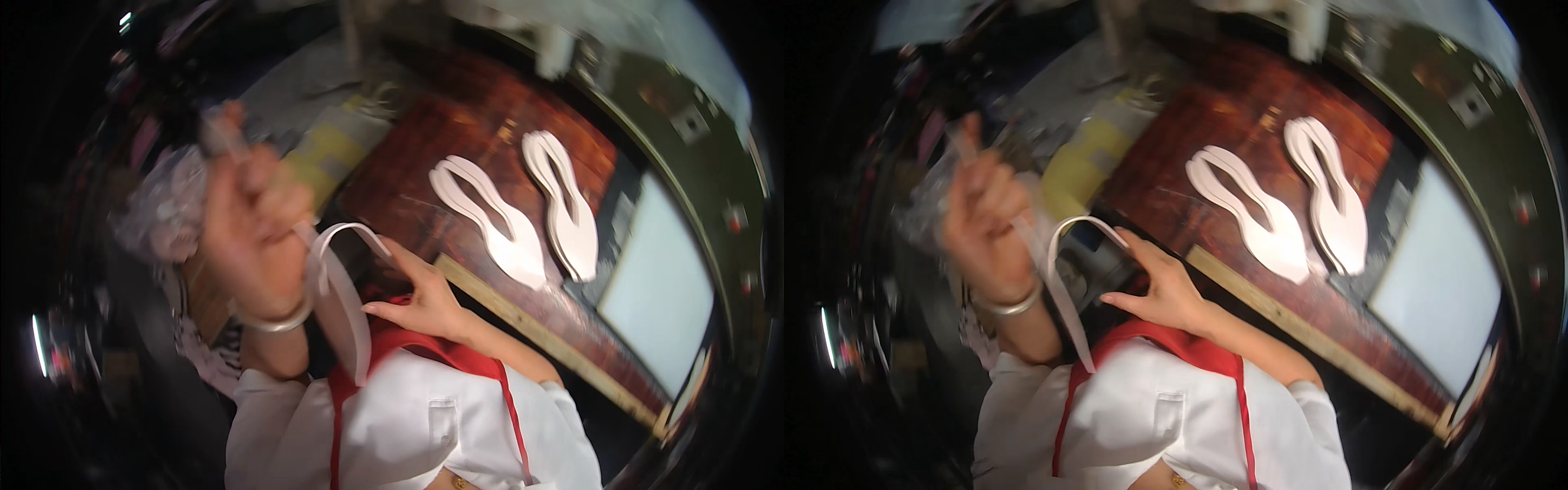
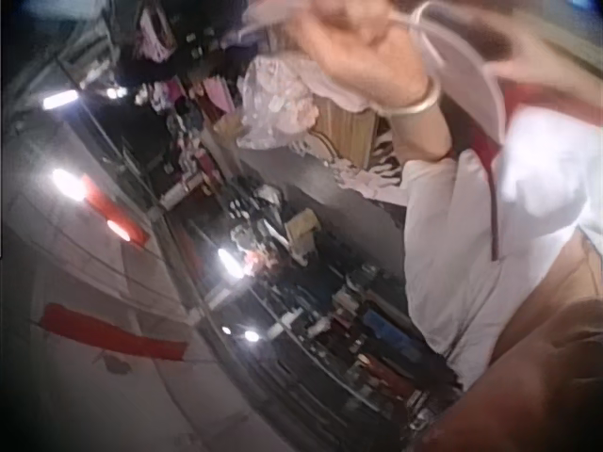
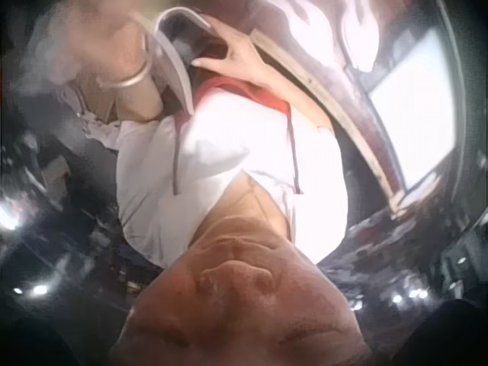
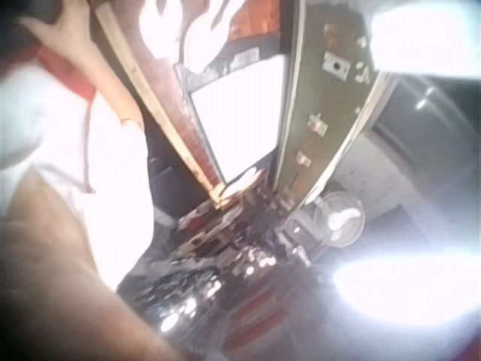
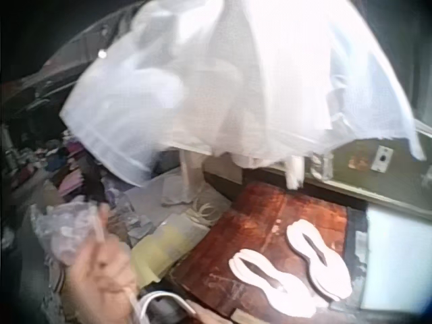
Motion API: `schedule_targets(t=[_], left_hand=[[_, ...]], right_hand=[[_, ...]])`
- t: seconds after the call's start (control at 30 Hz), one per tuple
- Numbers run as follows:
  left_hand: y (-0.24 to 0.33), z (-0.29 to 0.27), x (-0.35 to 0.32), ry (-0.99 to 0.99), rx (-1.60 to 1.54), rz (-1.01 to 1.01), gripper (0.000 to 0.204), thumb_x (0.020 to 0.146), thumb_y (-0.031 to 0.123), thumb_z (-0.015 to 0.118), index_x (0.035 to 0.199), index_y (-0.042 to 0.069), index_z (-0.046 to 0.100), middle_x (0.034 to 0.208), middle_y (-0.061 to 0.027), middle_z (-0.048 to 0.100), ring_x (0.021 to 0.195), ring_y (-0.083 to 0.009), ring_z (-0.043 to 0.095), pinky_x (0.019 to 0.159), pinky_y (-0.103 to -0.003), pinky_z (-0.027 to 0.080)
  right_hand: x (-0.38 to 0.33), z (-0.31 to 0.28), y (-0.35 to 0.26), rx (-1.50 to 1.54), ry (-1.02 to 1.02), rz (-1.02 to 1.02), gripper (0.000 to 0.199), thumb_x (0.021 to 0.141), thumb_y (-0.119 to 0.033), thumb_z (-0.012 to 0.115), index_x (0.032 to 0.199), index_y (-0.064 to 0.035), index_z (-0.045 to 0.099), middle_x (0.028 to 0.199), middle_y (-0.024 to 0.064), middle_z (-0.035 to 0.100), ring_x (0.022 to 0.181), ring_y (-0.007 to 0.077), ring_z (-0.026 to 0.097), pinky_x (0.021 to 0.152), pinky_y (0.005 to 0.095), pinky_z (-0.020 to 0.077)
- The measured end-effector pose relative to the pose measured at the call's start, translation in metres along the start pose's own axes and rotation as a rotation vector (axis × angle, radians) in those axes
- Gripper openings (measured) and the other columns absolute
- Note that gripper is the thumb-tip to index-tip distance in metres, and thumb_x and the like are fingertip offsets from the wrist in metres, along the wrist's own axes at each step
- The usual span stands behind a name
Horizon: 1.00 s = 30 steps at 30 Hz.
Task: The person places a sheet of white material on a cutting machine, aligns a shoe insole template, and presses a button to cut multiple insoles. They remove the cut pieces, stack them, and place them into a plastic bag.
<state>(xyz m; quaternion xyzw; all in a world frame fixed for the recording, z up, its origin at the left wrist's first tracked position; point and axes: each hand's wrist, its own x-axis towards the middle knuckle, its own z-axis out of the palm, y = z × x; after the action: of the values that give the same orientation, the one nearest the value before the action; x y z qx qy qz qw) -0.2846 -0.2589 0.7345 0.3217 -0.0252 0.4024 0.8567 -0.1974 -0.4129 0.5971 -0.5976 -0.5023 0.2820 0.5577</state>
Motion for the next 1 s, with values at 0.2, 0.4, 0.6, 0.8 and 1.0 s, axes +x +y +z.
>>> schedule_targets(t=[0.2,0.4,0.6,0.8,1.0], left_hand=[[-0.016,-0.038,-0.005,0.199,-0.122,0.109,0.031,0.096,0.007,0.042,0.126,0.003,0.048,0.084,-0.0058,0.048,0.060,-0.0093,0.035,0.057,-0.023,0.031],[-0.039,-0.074,0.033,0.123,-0.226,0.109,0.031,0.094,0.002,0.040,0.125,-0.003,0.045,0.090,-0.0096,0.047,0.065,-0.0121,0.036,0.061,-0.026,0.034],[-0.105,-0.097,0.058,0.130,-0.196,-0.148,0.042,0.095,0.004,0.042,0.136,0.006,0.033,0.095,-0.0094,0.048,0.070,-0.0135,0.041,0.066,-0.029,0.038],[-0.149,-0.064,0.067,0.158,-0.024,-0.391,0.039,0.096,0.006,0.043,0.135,0.005,0.035,0.102,-0.0118,0.052,0.086,-0.0209,0.051,0.085,-0.038,0.044],[-0.216,-0.010,0.089,-0.257,-0.097,-0.254,0.038,0.098,0.007,0.042,0.135,0.006,0.033,0.104,-0.0148,0.056,0.093,-0.0257,0.056,0.092,-0.043,0.045]], right_hand=[[0.007,0.005,0.016,-0.321,0.384,-0.145,0.069,0.078,-0.027,0.072,0.133,0.0030,0.043,0.139,0.0304,0.032,0.130,0.0455,0.032,0.106,0.0481,0.0312],[-0.002,-0.010,0.002,-0.457,0.444,-0.311,0.061,0.083,-0.057,0.054,0.102,0.0003,0.067,0.134,0.0307,0.042,0.128,0.0482,0.033,0.102,0.0545,0.0295],[0.009,0.028,-0.006,0.313,0.589,0.448,0.020,0.089,-0.013,0.063,0.102,0.0021,0.064,0.087,0.0136,0.068,0.073,0.0170,0.066,0.066,0.0285,0.0531],[-0.036,-0.026,0.002,0.547,0.945,0.383,0.021,0.095,-0.012,0.055,0.103,0.0059,0.063,0.087,0.0125,0.068,0.072,0.0169,0.067,0.066,0.0288,0.0568],[-0.061,-0.110,0.017,0.586,1.007,0.242,0.025,0.094,-0.011,0.056,0.106,0.0104,0.057,0.088,0.0198,0.067,0.074,0.0242,0.068,0.066,0.0327,0.0587]])
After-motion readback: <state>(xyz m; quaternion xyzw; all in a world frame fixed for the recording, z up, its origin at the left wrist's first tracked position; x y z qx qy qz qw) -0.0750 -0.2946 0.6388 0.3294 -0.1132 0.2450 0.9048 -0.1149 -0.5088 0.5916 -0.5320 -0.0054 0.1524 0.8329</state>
